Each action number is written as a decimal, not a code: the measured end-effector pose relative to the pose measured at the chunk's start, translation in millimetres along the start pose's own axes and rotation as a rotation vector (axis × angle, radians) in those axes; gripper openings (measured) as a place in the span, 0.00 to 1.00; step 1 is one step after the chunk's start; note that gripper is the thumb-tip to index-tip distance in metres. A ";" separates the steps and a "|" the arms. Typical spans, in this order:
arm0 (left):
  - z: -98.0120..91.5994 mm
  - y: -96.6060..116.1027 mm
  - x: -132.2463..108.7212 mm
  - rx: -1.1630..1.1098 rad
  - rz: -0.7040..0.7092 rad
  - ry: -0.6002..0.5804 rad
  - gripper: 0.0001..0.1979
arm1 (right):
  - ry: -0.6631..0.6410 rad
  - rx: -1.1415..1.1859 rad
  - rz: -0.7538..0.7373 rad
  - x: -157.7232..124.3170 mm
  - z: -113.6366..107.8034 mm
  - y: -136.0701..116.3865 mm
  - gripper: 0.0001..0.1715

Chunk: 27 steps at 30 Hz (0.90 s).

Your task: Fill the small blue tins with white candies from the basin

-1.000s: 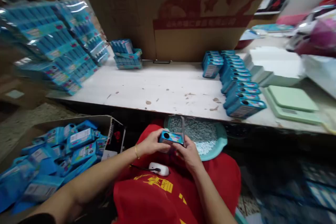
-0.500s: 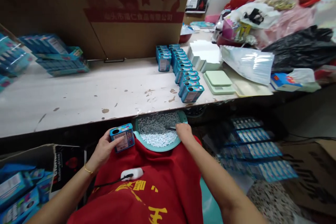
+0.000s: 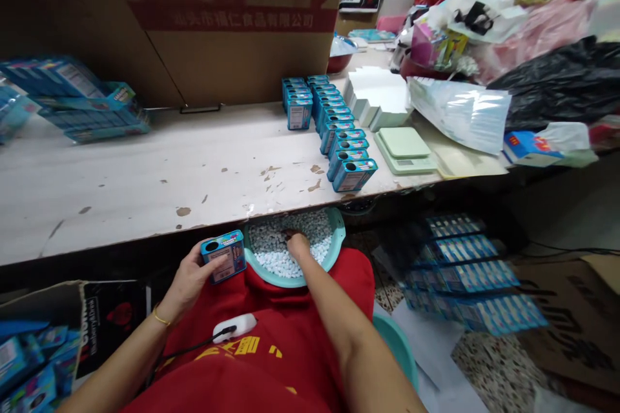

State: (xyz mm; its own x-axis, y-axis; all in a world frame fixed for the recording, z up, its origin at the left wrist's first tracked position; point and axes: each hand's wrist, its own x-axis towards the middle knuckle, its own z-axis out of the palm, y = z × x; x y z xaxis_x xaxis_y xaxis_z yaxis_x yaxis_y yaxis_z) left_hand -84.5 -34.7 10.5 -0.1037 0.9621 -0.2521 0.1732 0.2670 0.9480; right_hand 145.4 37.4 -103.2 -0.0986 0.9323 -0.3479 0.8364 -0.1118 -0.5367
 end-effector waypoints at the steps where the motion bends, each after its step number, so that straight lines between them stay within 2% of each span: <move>1: 1.1 0.8 1.6 0.015 0.017 -0.009 0.26 | 0.008 0.019 -0.001 -4.0 -4.4 5.4 0.20; 4: 6.8 1.5 6.3 0.036 0.073 -0.031 0.24 | 0.030 0.078 -0.044 -19.6 -26.2 20.0 0.18; 7: 16.8 2.7 10.2 0.086 0.123 -0.051 0.23 | 0.040 0.208 -0.128 -36.7 -57.9 24.5 0.18; 10: 29.3 6.9 13.2 0.188 0.193 -0.082 0.22 | 0.017 0.266 -0.171 -51.8 -92.9 16.0 0.19; 14: 47.3 10.3 18.9 0.326 0.304 -0.137 0.20 | -0.090 0.242 -0.244 -62.4 -128.2 -5.6 0.19; 19: 64.2 4.0 25.8 0.526 0.366 -0.159 0.21 | -0.191 -0.024 -0.317 -57.7 -145.8 -27.8 0.17; 27: 68.1 -6.7 21.5 0.564 0.425 -0.172 0.21 | -0.166 -0.531 -0.359 -62.6 -163.8 -74.5 0.17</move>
State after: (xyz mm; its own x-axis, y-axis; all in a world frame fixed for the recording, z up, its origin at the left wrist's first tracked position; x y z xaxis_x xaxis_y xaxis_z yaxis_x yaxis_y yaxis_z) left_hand -21.1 -12.0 -14.5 0.2323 0.9716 0.0444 0.6480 -0.1886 0.7379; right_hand 177.5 43.7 84.4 -0.4670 0.8100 -0.3546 0.8841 0.4205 -0.2039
